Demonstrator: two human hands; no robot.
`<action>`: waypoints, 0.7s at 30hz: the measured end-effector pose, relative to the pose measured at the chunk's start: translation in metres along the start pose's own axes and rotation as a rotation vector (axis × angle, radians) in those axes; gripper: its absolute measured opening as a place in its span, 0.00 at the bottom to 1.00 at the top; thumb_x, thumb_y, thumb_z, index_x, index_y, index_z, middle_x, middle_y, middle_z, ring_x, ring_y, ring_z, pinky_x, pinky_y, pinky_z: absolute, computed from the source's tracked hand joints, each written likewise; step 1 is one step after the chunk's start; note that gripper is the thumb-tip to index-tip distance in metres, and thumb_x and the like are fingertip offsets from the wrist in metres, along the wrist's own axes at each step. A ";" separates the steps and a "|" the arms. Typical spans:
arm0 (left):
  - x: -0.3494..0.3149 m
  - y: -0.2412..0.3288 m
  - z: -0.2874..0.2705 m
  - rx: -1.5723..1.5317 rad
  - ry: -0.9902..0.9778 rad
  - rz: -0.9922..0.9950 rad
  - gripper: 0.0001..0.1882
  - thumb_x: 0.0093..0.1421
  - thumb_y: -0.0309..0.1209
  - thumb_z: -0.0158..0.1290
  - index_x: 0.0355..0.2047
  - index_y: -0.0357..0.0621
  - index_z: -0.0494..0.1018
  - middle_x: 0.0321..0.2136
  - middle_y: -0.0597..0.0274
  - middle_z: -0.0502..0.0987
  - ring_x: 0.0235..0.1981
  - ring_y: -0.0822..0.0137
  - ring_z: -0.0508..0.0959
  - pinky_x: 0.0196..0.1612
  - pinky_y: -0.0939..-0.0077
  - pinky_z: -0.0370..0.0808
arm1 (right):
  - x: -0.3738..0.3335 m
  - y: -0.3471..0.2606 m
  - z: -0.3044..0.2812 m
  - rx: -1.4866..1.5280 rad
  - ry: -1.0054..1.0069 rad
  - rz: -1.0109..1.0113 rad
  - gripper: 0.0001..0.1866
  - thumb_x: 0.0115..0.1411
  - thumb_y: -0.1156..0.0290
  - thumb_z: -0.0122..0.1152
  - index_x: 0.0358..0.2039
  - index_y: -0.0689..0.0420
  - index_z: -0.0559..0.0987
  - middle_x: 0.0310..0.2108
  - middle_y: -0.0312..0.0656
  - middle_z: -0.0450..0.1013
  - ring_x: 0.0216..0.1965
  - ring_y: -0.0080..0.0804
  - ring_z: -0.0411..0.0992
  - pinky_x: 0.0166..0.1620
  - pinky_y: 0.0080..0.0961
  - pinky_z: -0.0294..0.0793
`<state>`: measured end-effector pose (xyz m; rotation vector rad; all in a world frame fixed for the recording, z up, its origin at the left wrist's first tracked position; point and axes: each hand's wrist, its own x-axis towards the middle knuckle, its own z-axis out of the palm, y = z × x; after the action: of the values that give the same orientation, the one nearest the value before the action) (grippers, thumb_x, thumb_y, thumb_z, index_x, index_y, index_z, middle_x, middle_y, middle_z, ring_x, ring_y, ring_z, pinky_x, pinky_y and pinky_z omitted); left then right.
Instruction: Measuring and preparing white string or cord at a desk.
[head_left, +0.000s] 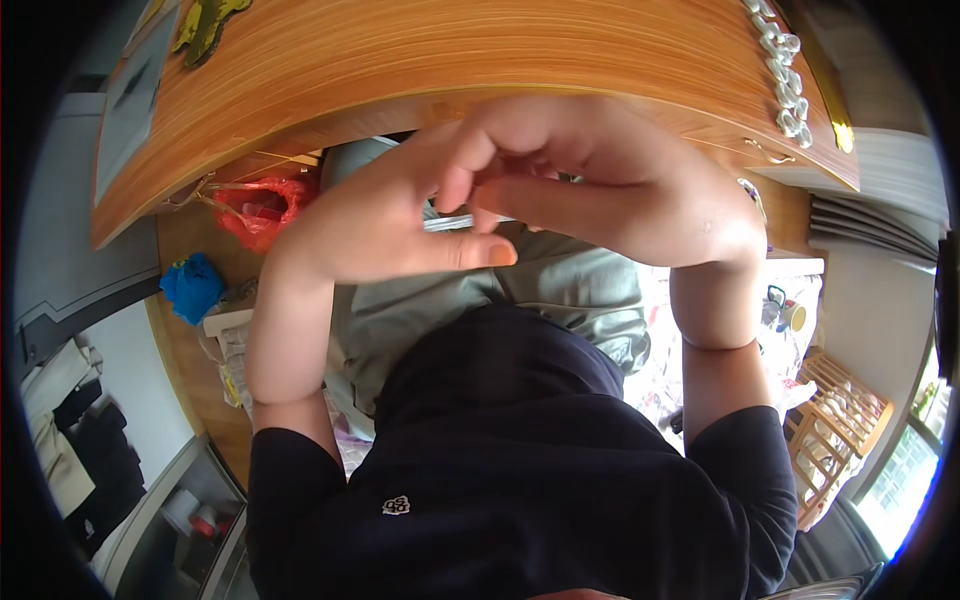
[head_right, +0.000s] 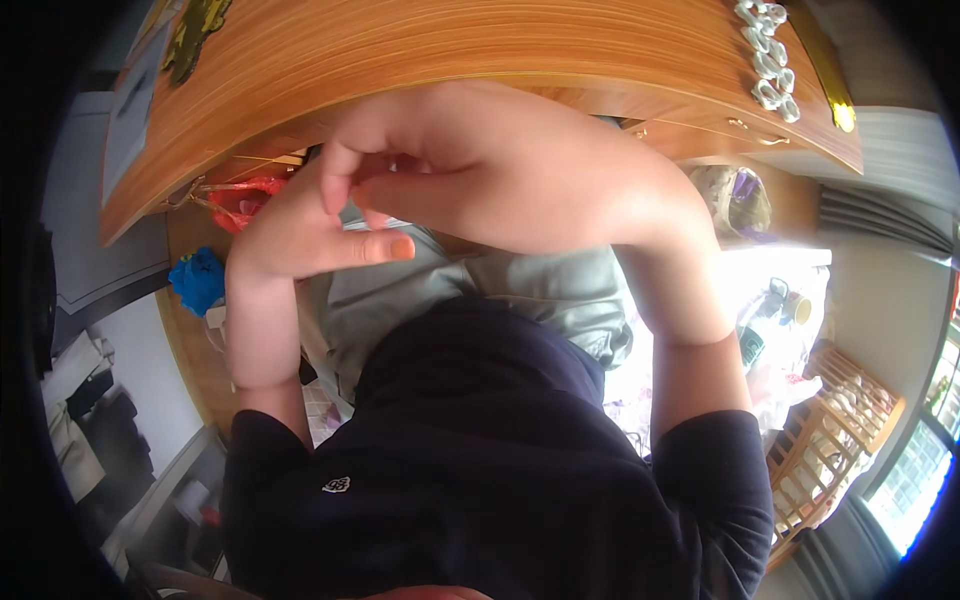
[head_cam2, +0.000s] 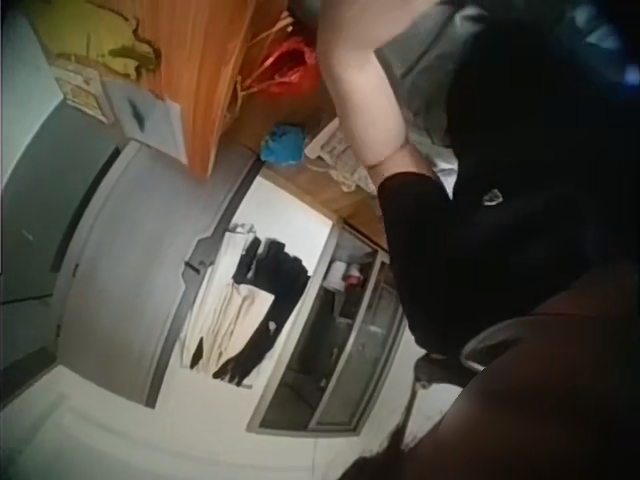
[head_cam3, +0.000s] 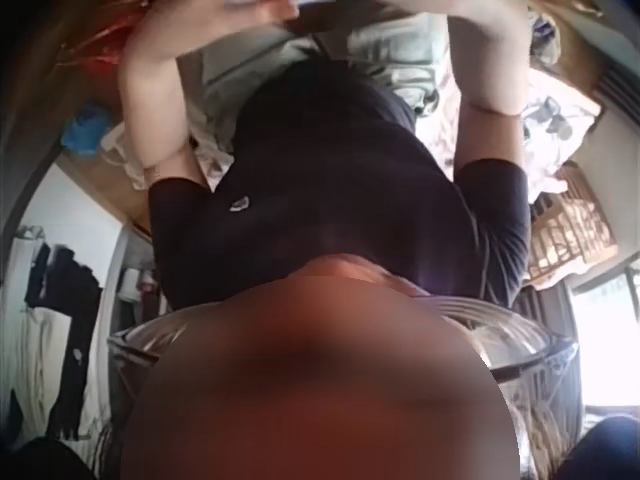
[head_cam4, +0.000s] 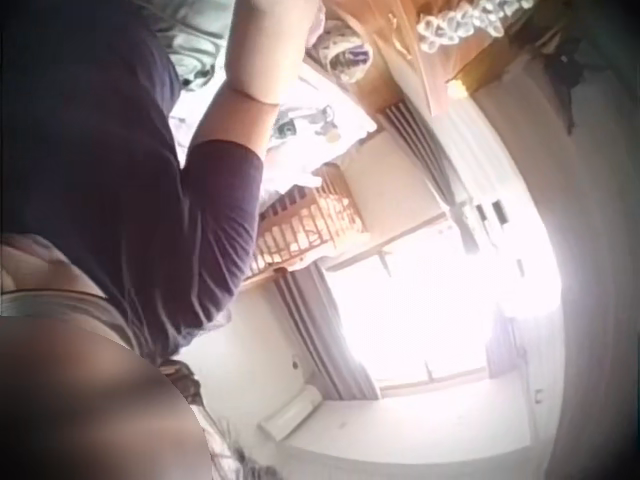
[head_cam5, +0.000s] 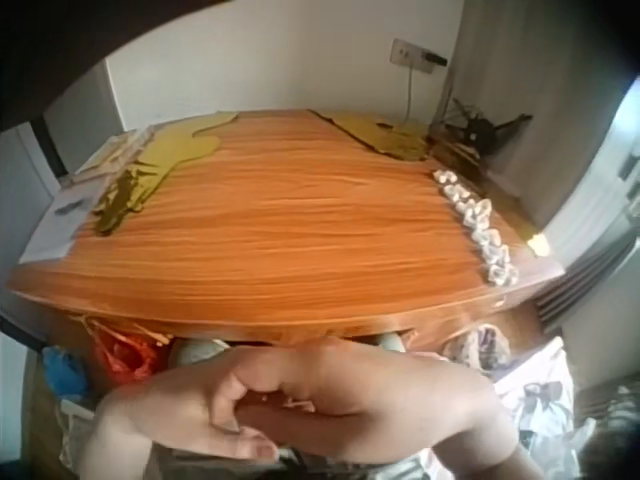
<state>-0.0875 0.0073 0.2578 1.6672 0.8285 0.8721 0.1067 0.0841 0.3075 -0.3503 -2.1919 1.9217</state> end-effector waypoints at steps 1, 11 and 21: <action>0.005 0.000 -0.004 0.004 0.002 0.003 0.16 0.52 0.32 0.64 0.38 0.45 0.72 0.30 0.68 0.74 0.36 0.69 0.74 0.41 0.73 0.70 | 0.002 -0.003 0.000 -0.004 -0.001 -0.004 0.07 0.62 0.82 0.51 0.39 0.63 0.77 0.34 0.36 0.74 0.33 0.19 0.70 0.37 0.16 0.69; 0.018 -0.017 0.001 -0.313 -0.167 -0.219 0.12 0.64 0.32 0.53 0.44 0.39 0.72 0.35 0.67 0.75 0.39 0.74 0.74 0.46 0.79 0.71 | -0.012 0.006 -0.010 -0.084 0.092 -0.055 0.07 0.63 0.80 0.53 0.40 0.64 0.77 0.33 0.35 0.74 0.33 0.17 0.70 0.37 0.15 0.69; -0.001 -0.006 -0.009 -0.170 -0.033 -0.302 0.08 0.65 0.31 0.50 0.33 0.39 0.72 0.27 0.73 0.72 0.30 0.82 0.68 0.34 0.84 0.66 | -0.084 0.055 -0.061 -0.529 0.104 0.279 0.09 0.57 0.67 0.66 0.34 0.56 0.77 0.19 0.30 0.67 0.22 0.14 0.61 0.25 0.17 0.60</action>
<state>-0.0966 0.0120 0.2535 1.3627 0.9278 0.6829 0.2072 0.1220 0.2610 -0.8564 -2.6656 1.3555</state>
